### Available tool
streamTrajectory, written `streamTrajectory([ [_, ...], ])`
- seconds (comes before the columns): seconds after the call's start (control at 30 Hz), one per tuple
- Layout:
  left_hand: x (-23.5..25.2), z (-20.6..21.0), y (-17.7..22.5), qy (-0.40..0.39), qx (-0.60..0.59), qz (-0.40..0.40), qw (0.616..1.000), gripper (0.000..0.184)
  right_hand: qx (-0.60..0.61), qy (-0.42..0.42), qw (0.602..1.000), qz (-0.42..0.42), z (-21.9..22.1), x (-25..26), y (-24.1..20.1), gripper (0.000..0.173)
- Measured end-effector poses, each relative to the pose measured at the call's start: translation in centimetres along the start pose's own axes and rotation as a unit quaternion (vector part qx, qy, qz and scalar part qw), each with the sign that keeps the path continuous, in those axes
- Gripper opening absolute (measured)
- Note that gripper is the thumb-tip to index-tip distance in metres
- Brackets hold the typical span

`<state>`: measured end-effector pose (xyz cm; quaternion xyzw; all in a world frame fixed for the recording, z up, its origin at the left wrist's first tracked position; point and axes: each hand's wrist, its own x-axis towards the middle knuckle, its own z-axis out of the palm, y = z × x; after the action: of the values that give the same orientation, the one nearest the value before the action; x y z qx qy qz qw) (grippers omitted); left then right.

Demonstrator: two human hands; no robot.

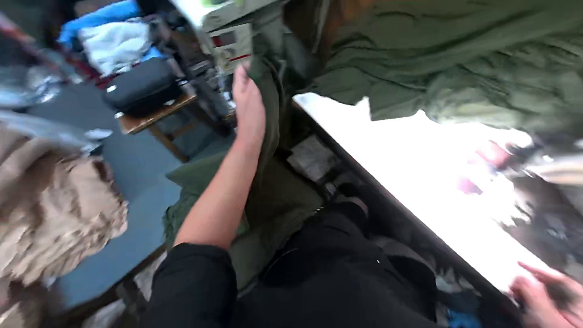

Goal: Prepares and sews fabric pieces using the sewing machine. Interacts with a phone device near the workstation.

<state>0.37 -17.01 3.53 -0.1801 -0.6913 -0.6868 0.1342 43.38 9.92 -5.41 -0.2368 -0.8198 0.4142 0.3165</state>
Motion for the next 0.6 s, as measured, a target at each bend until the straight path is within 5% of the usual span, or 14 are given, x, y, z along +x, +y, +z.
streamTrajectory([
  [0.13, -0.4, 9.4, 8.2, -0.171, -0.14, 0.08, 0.972, 0.018, 0.02, -0.053, 0.996, -0.066, 4.3, 3.2, -3.6, 0.021],
  [0.27, -2.7, 20.7, 9.2, -0.344, -0.064, 0.106, 0.931, 0.019, 0.04, 0.028, 0.988, -0.145, 8.2, 8.2, -5.2, 0.014],
  [0.37, -4.8, 26.6, 7.0, -0.403, 0.058, 0.182, 0.895, 0.029, 0.1, 0.08, 0.991, -0.024, 10.7, 11.0, -4.5, 0.017],
  [0.6, -5.8, 29.3, 4.7, -0.421, 0.098, 0.132, 0.892, 0.03, 0.057, 0.084, 0.99, 0.097, 12.4, 13.2, -4.9, 0.024],
])
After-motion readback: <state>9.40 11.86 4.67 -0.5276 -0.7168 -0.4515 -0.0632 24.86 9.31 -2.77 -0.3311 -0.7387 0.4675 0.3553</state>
